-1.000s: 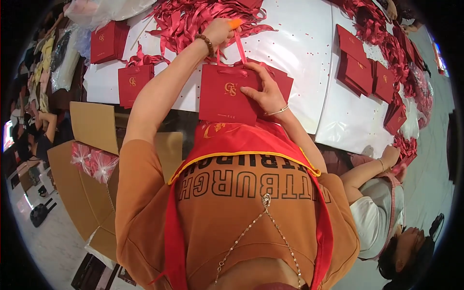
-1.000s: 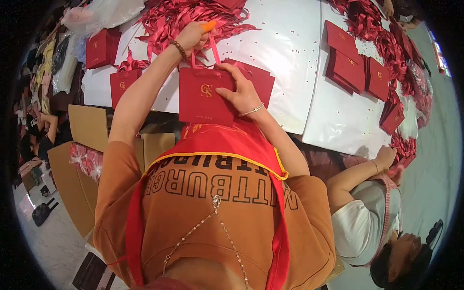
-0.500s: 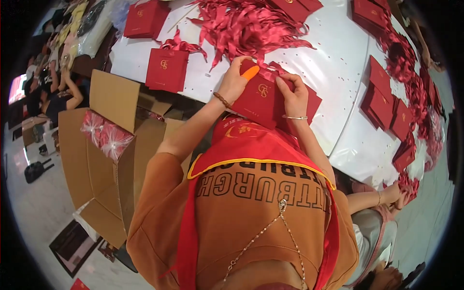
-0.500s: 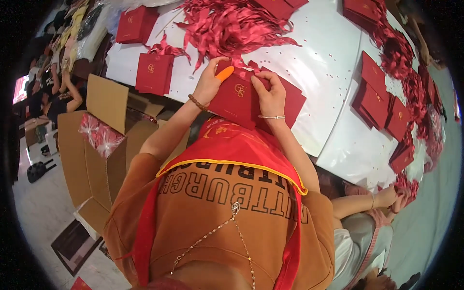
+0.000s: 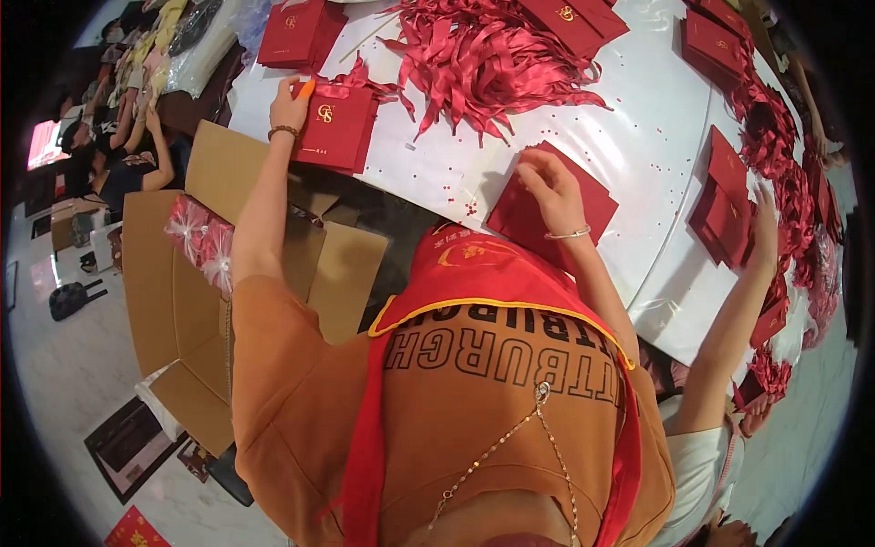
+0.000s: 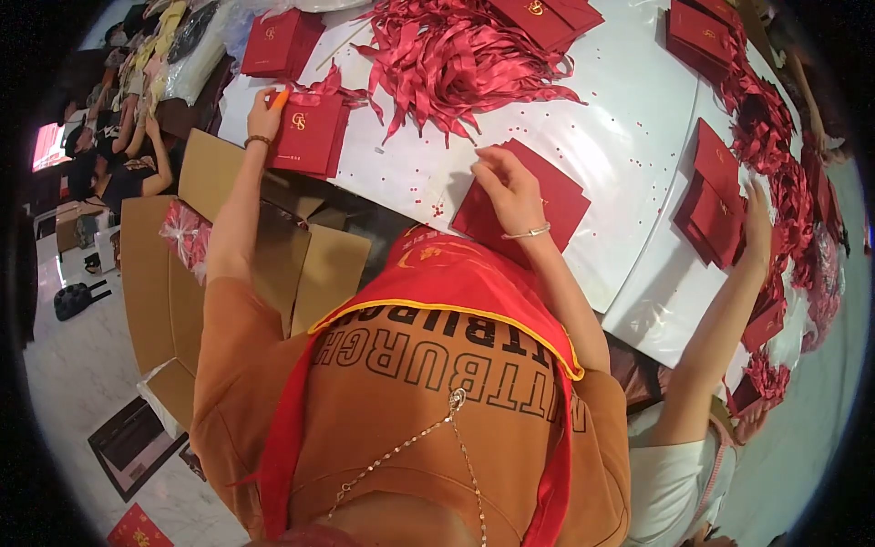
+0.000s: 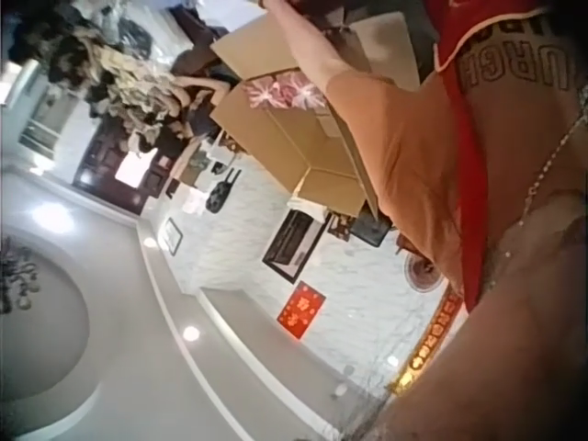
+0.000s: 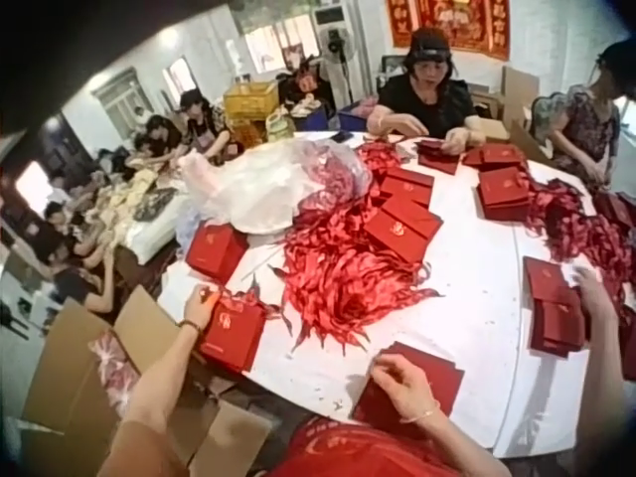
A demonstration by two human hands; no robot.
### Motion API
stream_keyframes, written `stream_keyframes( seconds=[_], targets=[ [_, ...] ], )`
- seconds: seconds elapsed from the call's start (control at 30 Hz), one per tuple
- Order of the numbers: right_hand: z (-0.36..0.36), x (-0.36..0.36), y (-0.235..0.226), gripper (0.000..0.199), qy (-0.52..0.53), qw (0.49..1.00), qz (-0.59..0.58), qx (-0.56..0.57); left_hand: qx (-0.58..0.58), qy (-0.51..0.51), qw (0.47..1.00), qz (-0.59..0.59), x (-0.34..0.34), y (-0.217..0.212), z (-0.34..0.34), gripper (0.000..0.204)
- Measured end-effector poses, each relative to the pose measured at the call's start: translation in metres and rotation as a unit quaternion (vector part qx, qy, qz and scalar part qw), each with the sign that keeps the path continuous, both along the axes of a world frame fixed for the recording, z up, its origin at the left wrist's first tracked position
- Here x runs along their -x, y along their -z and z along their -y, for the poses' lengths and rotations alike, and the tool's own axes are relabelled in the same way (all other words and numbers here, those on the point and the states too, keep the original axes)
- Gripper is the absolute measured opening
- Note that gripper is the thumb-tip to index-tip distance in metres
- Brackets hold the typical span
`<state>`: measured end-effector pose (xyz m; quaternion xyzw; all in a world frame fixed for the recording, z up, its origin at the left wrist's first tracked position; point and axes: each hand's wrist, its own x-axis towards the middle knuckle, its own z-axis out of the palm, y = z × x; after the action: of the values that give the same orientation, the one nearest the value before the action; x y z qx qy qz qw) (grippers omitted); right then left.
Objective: Tying decorative red ribbons onto red gift boxes or envelopes.
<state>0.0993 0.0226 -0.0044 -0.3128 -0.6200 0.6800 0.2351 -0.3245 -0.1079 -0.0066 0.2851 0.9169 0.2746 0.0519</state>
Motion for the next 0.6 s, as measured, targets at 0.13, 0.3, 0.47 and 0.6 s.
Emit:
stream_keyframes(
  seconds=[0.13, 0.3, 0.47, 0.6],
  targets=[
    [-0.001, -0.026, 0.000, 0.024, 0.063, 0.997, 0.023, 0.024, 0.050, 0.036, 0.992, -0.114, 0.026, 0.041, 0.005, 0.037],
    [-0.009, -0.058, 0.014, 0.021, 0.124, 0.990, 0.056, 0.034, -0.005, 0.037, 0.994, -0.106, 0.029, 0.053, -0.007, 0.030],
    [-0.018, -0.065, 0.014, 0.019, 0.186, 0.980, 0.061, -0.036, 0.043, -0.058, 0.935, -0.346, -0.021, 0.027, -0.047, 0.028],
    [-0.029, -0.059, 0.012, 0.020, 0.157, 0.920, 0.183, -0.308, -0.156, 0.315, 0.932, -0.086, -0.106, -0.010, -0.096, 0.027]
  ],
)
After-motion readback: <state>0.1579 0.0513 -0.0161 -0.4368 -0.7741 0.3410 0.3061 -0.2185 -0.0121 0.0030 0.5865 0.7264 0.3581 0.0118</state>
